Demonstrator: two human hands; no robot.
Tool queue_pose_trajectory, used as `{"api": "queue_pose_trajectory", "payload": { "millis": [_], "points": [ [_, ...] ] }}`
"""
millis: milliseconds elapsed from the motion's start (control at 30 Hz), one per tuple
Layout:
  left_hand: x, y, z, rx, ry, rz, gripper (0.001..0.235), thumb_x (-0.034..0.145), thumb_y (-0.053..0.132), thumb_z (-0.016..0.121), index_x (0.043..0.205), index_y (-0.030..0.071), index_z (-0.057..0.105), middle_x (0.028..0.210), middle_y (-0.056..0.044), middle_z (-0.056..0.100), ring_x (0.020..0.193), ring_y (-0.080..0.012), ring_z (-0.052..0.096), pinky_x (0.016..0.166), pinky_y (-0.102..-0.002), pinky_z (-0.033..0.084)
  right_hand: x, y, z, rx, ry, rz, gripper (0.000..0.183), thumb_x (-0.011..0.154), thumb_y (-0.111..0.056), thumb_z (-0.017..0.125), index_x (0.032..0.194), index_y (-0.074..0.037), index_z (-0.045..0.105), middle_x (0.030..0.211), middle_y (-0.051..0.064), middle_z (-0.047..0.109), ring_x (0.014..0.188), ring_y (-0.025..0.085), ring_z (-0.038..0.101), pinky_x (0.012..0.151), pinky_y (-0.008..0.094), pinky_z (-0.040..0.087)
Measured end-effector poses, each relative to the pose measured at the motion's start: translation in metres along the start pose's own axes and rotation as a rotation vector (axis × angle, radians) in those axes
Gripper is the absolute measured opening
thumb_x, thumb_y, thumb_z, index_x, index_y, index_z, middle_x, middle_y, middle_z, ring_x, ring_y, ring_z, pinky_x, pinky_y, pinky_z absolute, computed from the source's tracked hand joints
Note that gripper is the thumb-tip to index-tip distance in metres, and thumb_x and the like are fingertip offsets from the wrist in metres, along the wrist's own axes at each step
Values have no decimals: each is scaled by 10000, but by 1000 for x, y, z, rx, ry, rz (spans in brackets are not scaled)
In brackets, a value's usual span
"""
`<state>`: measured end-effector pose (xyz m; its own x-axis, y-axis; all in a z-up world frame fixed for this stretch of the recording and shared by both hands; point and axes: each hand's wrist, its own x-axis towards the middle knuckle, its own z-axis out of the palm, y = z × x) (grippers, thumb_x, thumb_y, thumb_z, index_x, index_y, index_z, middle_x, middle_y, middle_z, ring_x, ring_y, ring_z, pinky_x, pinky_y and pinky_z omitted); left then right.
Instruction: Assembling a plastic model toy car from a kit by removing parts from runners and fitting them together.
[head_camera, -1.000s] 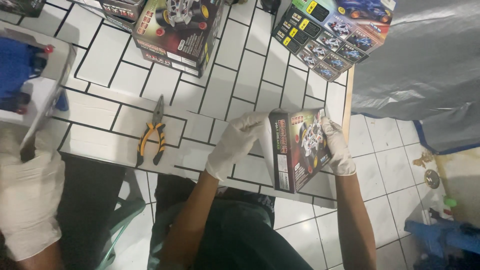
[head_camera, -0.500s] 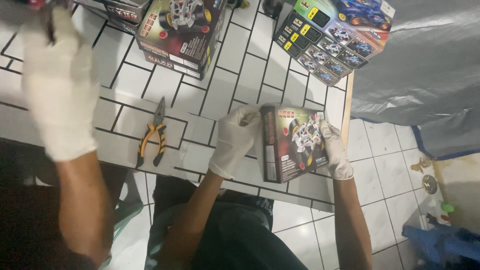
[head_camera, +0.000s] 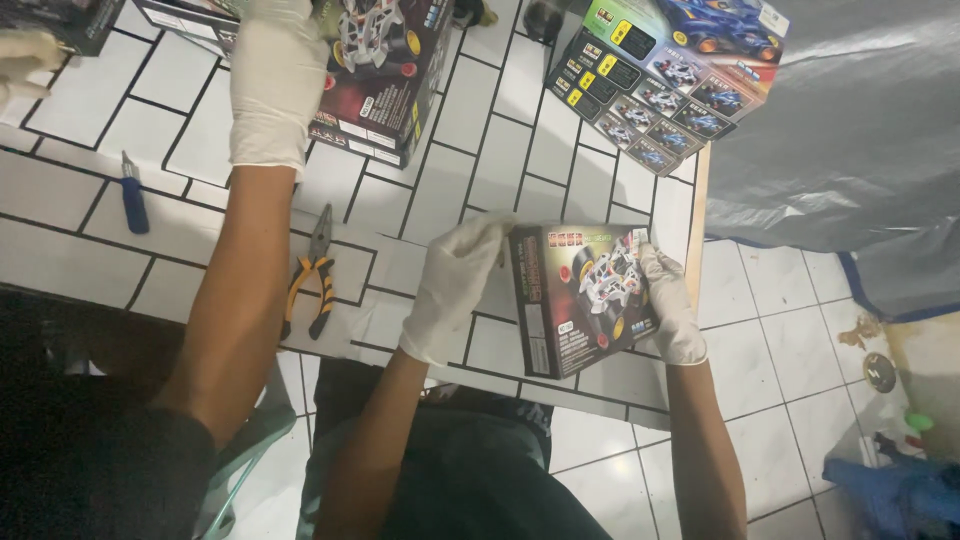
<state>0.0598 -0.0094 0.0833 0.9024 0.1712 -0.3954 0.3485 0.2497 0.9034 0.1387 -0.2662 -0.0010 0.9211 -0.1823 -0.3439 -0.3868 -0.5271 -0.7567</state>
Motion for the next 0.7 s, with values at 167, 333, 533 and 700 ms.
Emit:
{"api": "queue_pose_trajectory", "payload": {
  "millis": [167,333,533,700],
  "points": [
    [7,-25,1,10,72,6,425,898,356,724,1279,173,681,1224,-101,716,1220,-245,647,1074,-491,475,38,38,3,68,27,-39,561,987,-510,652,1374,-104,636,1299,206,661,1228,355,611,965,446,503],
    [16,-24,5,55,160,-79,401,790,356,777,1171,244,718,1110,-9,752,1108,-186,694,996,-410,511,19,19,3,103,8,-34,582,981,-520,657,1409,-128,607,1334,180,648,1254,328,600,987,421,499],
    [36,-50,9,17,243,-93,472,764,355,757,1213,225,691,1172,2,737,1156,-193,651,1026,-409,441,41,37,-9,294,15,-41,539,998,-538,626,1349,-130,643,1226,129,680,1095,278,672,864,393,574],
    [-19,-25,18,100,90,-194,558,799,522,717,1290,263,672,1229,8,734,1221,-205,655,1042,-429,470,41,40,-19,350,59,0,548,987,-533,646,1321,-98,651,1180,132,696,1044,283,702,824,399,589]
  ]
}}
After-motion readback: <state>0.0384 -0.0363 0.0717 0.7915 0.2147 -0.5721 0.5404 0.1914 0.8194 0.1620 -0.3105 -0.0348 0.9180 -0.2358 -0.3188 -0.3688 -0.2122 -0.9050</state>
